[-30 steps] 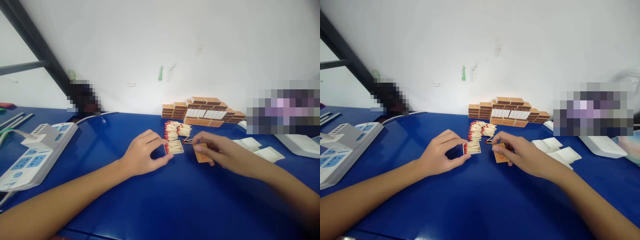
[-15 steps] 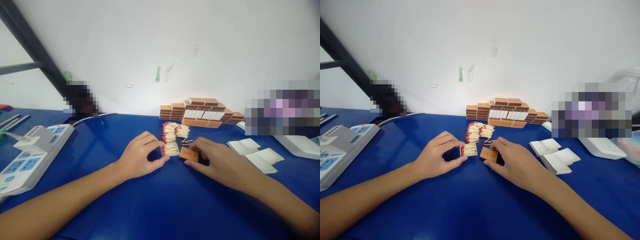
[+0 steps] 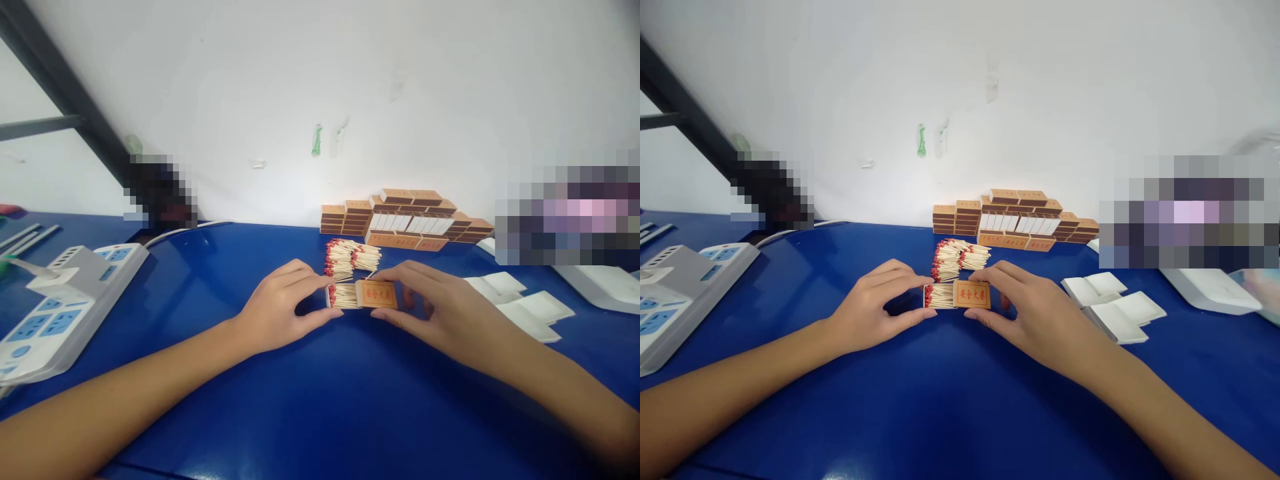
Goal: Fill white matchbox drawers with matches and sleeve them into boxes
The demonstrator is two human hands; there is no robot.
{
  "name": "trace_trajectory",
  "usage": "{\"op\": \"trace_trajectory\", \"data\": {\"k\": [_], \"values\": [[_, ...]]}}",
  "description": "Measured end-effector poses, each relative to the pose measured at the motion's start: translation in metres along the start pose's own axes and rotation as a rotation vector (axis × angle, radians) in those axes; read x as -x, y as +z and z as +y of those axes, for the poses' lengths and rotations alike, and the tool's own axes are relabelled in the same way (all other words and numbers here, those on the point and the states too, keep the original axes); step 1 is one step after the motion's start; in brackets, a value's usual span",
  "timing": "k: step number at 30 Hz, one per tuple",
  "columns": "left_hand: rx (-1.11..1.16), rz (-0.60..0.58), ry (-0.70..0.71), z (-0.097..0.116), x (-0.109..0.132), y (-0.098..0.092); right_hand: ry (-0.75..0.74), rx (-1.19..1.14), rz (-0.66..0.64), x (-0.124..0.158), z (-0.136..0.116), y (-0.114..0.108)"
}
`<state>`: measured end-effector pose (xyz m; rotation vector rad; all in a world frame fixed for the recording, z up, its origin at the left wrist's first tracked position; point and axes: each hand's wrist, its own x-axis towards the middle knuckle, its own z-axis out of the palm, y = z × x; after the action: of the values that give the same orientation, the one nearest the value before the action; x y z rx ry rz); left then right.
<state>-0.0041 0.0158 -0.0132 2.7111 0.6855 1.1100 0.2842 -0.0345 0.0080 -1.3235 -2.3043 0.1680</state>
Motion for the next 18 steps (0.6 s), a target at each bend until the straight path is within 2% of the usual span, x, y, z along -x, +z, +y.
{"op": "trace_trajectory", "data": {"k": [5,12,18], "values": [[-0.013,0.047,-0.005,0.0002,-0.0012,0.0003,-0.023,0.03,0.03,-0.0006,0.0075,-0.0039],[0.045,0.056,0.008,-0.0006,-0.0009,-0.0007,0.022,-0.032,-0.033,0.0026,0.0073,-0.0009],[0.093,0.06,-0.015,-0.0027,-0.0009,-0.0008,0.062,-0.138,0.034,0.0005,0.0091,0.0016]]}}
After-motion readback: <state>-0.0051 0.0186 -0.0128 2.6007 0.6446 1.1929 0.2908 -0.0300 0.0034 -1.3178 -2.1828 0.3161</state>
